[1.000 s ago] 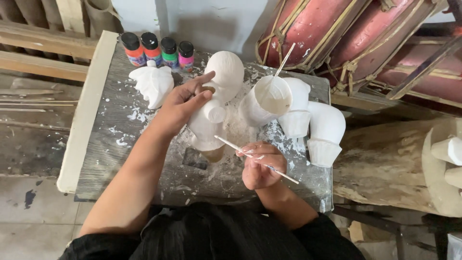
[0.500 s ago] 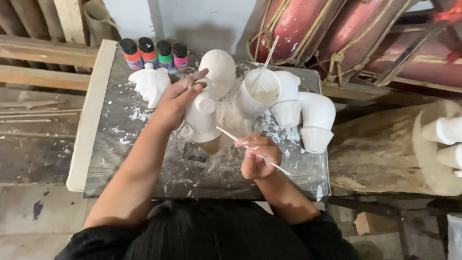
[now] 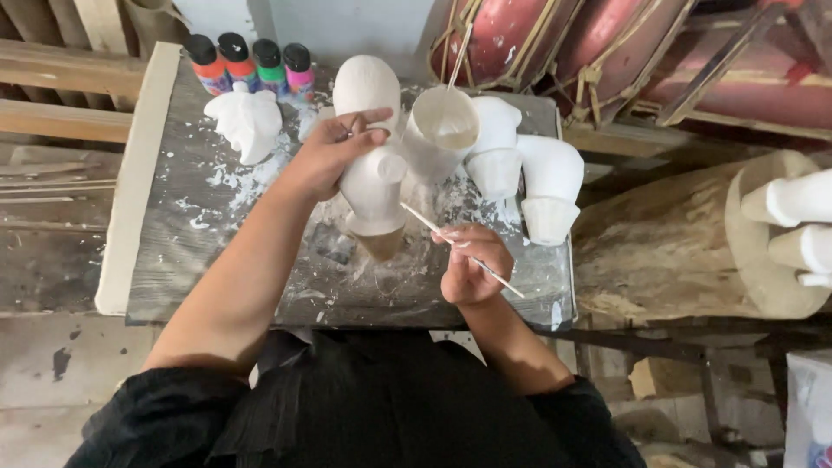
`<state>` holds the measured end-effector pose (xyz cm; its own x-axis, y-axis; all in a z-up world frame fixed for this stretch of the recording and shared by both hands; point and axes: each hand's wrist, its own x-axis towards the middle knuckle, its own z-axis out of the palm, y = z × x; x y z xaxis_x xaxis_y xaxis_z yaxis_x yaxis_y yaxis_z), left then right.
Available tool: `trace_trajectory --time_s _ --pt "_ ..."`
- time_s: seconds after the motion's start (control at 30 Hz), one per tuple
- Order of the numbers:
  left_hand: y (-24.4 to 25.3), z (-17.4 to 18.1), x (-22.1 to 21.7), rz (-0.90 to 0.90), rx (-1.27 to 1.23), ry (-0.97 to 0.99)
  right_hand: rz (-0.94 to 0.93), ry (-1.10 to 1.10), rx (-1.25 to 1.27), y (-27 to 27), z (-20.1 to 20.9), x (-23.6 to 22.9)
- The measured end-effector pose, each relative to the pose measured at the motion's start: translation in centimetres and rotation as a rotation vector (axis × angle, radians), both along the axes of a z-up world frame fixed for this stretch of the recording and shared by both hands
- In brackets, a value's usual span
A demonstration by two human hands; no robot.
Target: Applying liquid adhesive to ceramic toy parts using a wooden stick
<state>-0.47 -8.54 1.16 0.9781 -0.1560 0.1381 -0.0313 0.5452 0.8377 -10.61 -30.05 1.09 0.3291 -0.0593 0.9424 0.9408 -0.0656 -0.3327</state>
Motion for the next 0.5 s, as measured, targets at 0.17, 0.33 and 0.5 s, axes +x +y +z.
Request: trace_trajectory --time_s 0.17,0.33,0.5 --pt "0.3 0.0 0.0 -0.003 -0.006 0.038 -0.032 -0.011 -0.069 0.8 0.0 0.3" --pt "0.2 0.4 -0.2 -0.004 -0.017 0.01 0.042 -0.012 -0.186 1.0 1.5 1.2" --pt "0.0 -0.3 -0.1 -0.004 -0.001 -0.042 0.108 -0.14 -0.173 1.8 1.5 2.5"
